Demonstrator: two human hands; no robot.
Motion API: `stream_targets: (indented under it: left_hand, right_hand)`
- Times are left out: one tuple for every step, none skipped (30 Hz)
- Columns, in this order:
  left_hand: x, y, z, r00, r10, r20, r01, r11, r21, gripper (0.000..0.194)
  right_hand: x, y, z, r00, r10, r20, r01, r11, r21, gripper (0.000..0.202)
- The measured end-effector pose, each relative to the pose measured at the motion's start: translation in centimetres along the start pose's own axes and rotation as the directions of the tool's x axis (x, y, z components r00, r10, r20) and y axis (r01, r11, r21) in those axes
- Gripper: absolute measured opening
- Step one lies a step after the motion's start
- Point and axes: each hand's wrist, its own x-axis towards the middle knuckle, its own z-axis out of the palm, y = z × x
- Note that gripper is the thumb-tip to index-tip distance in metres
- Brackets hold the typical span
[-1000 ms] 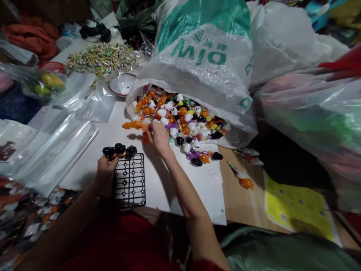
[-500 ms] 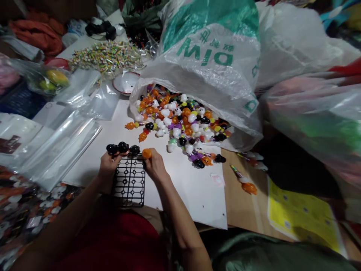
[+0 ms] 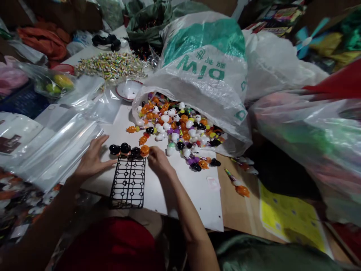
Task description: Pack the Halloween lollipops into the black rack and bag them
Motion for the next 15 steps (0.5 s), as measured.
stream_targets:
  left_hand:
    - [1.1, 1.3, -0.4, 0.995, 0.093, 0.044, -0.096, 0.992, 0.086, 0.084]
    - [2.2, 2.6, -0.4, 0.978, 0.166, 0.13, -0.185, 0.971, 0.149, 0.082]
    - [3.2, 3.8, -0.1, 0.95, 0.204, 0.235, -0.253, 0.947, 0.197, 0.076]
    - [4.2, 4.8, 0.5, 0.92, 0.209, 0.331, -0.296, 0.925, 0.237, 0.067]
    - [4.9, 5.6, 1.2, 0.897, 0.187, 0.4, -0.312, 0.91, 0.274, 0.058]
    - [5.5, 6.0, 2.0, 0.887, 0.153, 0.435, -0.306, 0.901, 0.308, 0.048]
    - [5.9, 6.2, 2.7, 0.89, 0.124, 0.439, -0.29, 0.896, 0.336, 0.041]
    - [6.1, 6.2, 3.3, 0.899, 0.11, 0.424, -0.276, 0.893, 0.354, 0.036]
    - [6.1, 6.1, 3.8, 0.907, 0.115, 0.406, -0.274, 0.892, 0.359, 0.034]
    - [6.1, 5.9, 4.2, 0.91, 0.132, 0.392, -0.282, 0.891, 0.356, 0.033]
    - [6.1, 5.7, 4.5, 0.909, 0.153, 0.387, -0.298, 0.888, 0.35, 0.033]
    - [6.1, 5.5, 4.7, 0.906, 0.171, 0.388, -0.313, 0.887, 0.34, 0.032]
    - [6.2, 5.4, 4.8, 0.9, 0.185, 0.394, -0.323, 0.89, 0.322, 0.032]
    - [6.4, 5.4, 4.8, 0.894, 0.194, 0.403, -0.327, 0.898, 0.293, 0.032]
    - [6.8, 5.4, 4.7, 0.887, 0.203, 0.414, -0.325, 0.912, 0.249, 0.034]
  right_hand:
    - [1.2, -0.3, -0.6, 1.0, -0.023, -0.018, 0.021, 0.996, -0.083, 0.023]
    - [2.7, -0.7, -0.9, 0.999, -0.046, -0.023, 0.041, 0.984, -0.173, 0.027]
    - [4.1, -1.2, -1.2, 0.998, -0.065, -0.007, 0.061, 0.961, -0.268, 0.03]
    - [5.3, -1.7, -1.2, 0.996, -0.078, 0.031, 0.084, 0.929, -0.36, 0.032]
    - [6.1, -2.0, -1.2, 0.994, -0.081, 0.079, 0.107, 0.891, -0.441, 0.033]
    - [6.5, -2.3, -1.1, 0.99, -0.076, 0.118, 0.126, 0.853, -0.507, 0.033]
    - [6.4, -2.3, -0.9, 0.988, -0.069, 0.136, 0.134, 0.82, -0.556, 0.032]
    - [5.9, -2.2, -0.8, 0.99, -0.06, 0.127, 0.124, 0.798, -0.59, 0.032]
    - [4.9, -1.9, -0.8, 0.993, -0.053, 0.102, 0.104, 0.785, -0.61, 0.032]
    - [3.7, -1.6, -0.9, 0.997, -0.048, 0.064, 0.077, 0.779, -0.623, 0.033]
    - [2.4, -1.2, -1.0, 0.999, -0.041, 0.022, 0.046, 0.775, -0.631, 0.034]
    - [1.3, -0.8, -1.2, 0.999, -0.033, -0.016, 0.016, 0.771, -0.637, 0.035]
    - [0.4, -0.6, -1.4, 0.999, -0.028, -0.044, -0.007, 0.767, -0.642, 0.036]
    - [-0.1, -0.4, -1.6, 0.998, -0.027, -0.058, -0.017, 0.762, -0.648, 0.036]
    - [-0.2, -0.3, -1.7, 0.998, -0.034, -0.058, -0.012, 0.757, -0.654, 0.037]
